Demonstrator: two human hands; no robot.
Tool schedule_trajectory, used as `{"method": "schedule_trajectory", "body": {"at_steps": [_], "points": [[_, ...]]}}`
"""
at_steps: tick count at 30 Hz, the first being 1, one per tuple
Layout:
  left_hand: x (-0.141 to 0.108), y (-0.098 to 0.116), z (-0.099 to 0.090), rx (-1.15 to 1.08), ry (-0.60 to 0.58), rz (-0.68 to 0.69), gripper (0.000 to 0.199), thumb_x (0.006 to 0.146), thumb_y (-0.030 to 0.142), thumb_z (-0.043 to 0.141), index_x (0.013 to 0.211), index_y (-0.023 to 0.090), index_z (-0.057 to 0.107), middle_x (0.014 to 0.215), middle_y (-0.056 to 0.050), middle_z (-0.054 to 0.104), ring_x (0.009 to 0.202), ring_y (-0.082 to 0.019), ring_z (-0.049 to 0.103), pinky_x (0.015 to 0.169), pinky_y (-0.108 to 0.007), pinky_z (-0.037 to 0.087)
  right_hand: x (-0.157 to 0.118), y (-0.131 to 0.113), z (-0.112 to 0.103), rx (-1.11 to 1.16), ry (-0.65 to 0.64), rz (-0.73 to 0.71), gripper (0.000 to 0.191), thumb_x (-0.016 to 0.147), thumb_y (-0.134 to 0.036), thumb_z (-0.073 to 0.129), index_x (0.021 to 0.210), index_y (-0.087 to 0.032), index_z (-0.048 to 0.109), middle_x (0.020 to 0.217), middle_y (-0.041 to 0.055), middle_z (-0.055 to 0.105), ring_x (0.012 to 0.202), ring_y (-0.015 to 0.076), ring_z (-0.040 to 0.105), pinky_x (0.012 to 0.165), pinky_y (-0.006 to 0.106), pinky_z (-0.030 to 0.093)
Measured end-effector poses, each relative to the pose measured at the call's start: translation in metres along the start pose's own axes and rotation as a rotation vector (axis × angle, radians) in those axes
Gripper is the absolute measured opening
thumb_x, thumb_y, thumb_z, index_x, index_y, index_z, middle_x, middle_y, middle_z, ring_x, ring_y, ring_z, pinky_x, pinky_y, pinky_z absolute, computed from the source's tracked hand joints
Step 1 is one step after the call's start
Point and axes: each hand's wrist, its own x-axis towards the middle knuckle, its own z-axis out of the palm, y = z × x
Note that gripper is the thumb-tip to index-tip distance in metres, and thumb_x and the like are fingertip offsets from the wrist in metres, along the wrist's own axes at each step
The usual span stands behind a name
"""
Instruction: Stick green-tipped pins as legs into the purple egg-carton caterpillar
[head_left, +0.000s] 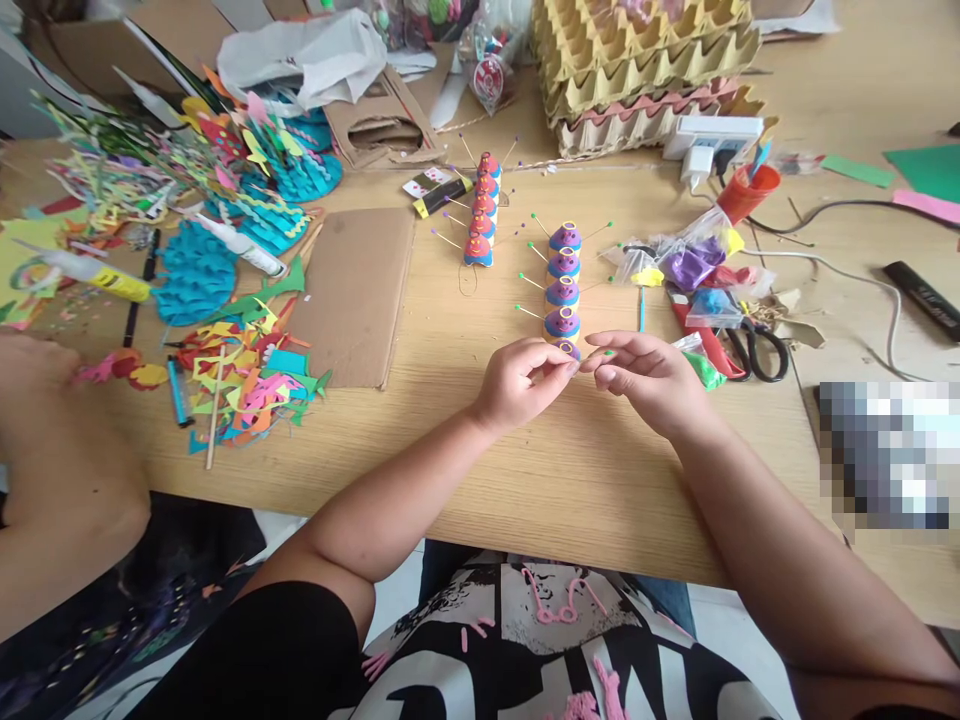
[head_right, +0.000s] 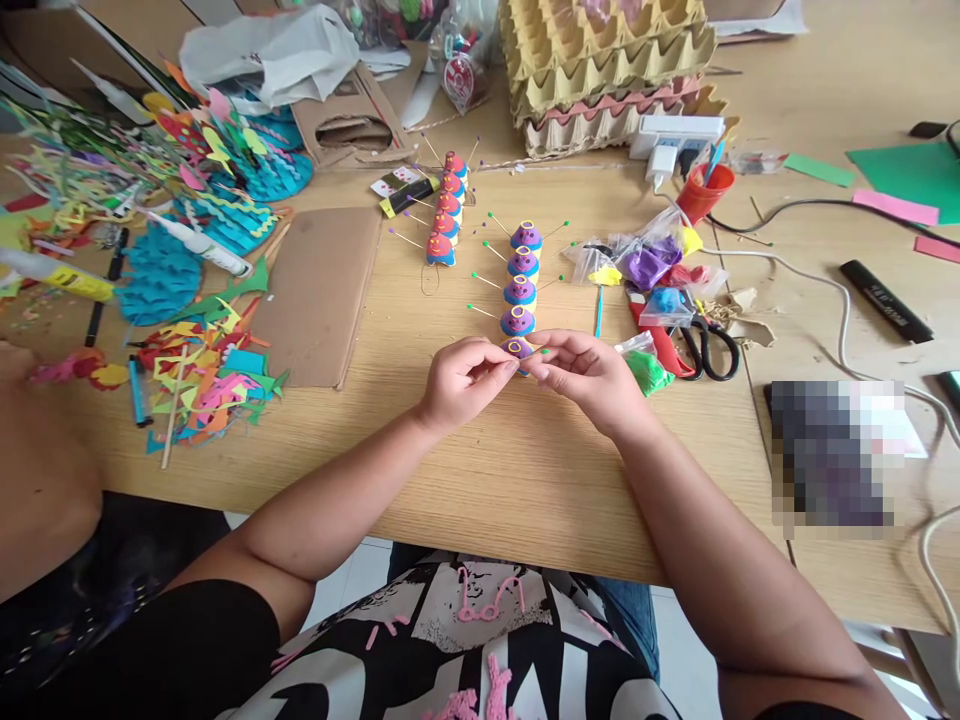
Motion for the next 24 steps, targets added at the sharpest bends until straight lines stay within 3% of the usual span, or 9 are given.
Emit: {"method": "schedule_trajectory", "body": {"at_steps": [2,8,15,24], "points": [[-0.0002,-0.0005,0.0,0.01,-0.008,-0.02,0.02,0.099,0.025,0.073,0.079,0.019,0.074,0.07,0.001,0.073,0.059,-0.008,0.058,0.058,-0.022,0.044,-0.0001,-0.001,-0.0005,0.011,-0.016,0.006,0.044,0.074,-0.043,0.098,0.111,-0.025,0.083,0.092,0.0041,0.082,0.068,0.0114,0.066,0.062,0.026,0.057],[0.0003,0.0007,0.0003,-0.02,0.004,-0.036,0.023,0.099,0.027,0.074,0.078,0.019,0.073,0.065,0.003,0.067,0.057,-0.008,0.054,0.057,-0.023,0.041,-0.0022,0.0,0.0025,-0.07,0.094,-0.114,0.033,0.08,-0.048,0.094,0.094,-0.022,0.078,0.084,0.0037,0.079,0.063,0.0112,0.066,0.059,0.026,0.057],[0.0016,0.0029,0.0006,-0.058,0.015,-0.027,0.022,0.095,0.021,0.075,0.074,0.018,0.072,0.061,0.004,0.063,0.055,-0.006,0.052,0.053,-0.02,0.039,-0.0041,0.0022,0.0048,-0.259,0.162,-0.326,0.032,0.082,-0.047,0.092,0.1,-0.023,0.08,0.084,0.0029,0.077,0.068,0.012,0.069,0.062,0.026,0.058],[0.0019,0.0023,0.0005,-0.022,0.028,0.025,0.021,0.095,0.018,0.076,0.075,0.017,0.071,0.062,0.004,0.065,0.056,-0.006,0.054,0.055,-0.02,0.041,-0.0067,0.0048,0.0032,-0.377,0.233,-0.376,0.03,0.086,-0.05,0.088,0.098,-0.022,0.082,0.084,0.0044,0.079,0.066,0.013,0.068,0.062,0.029,0.056]]}}
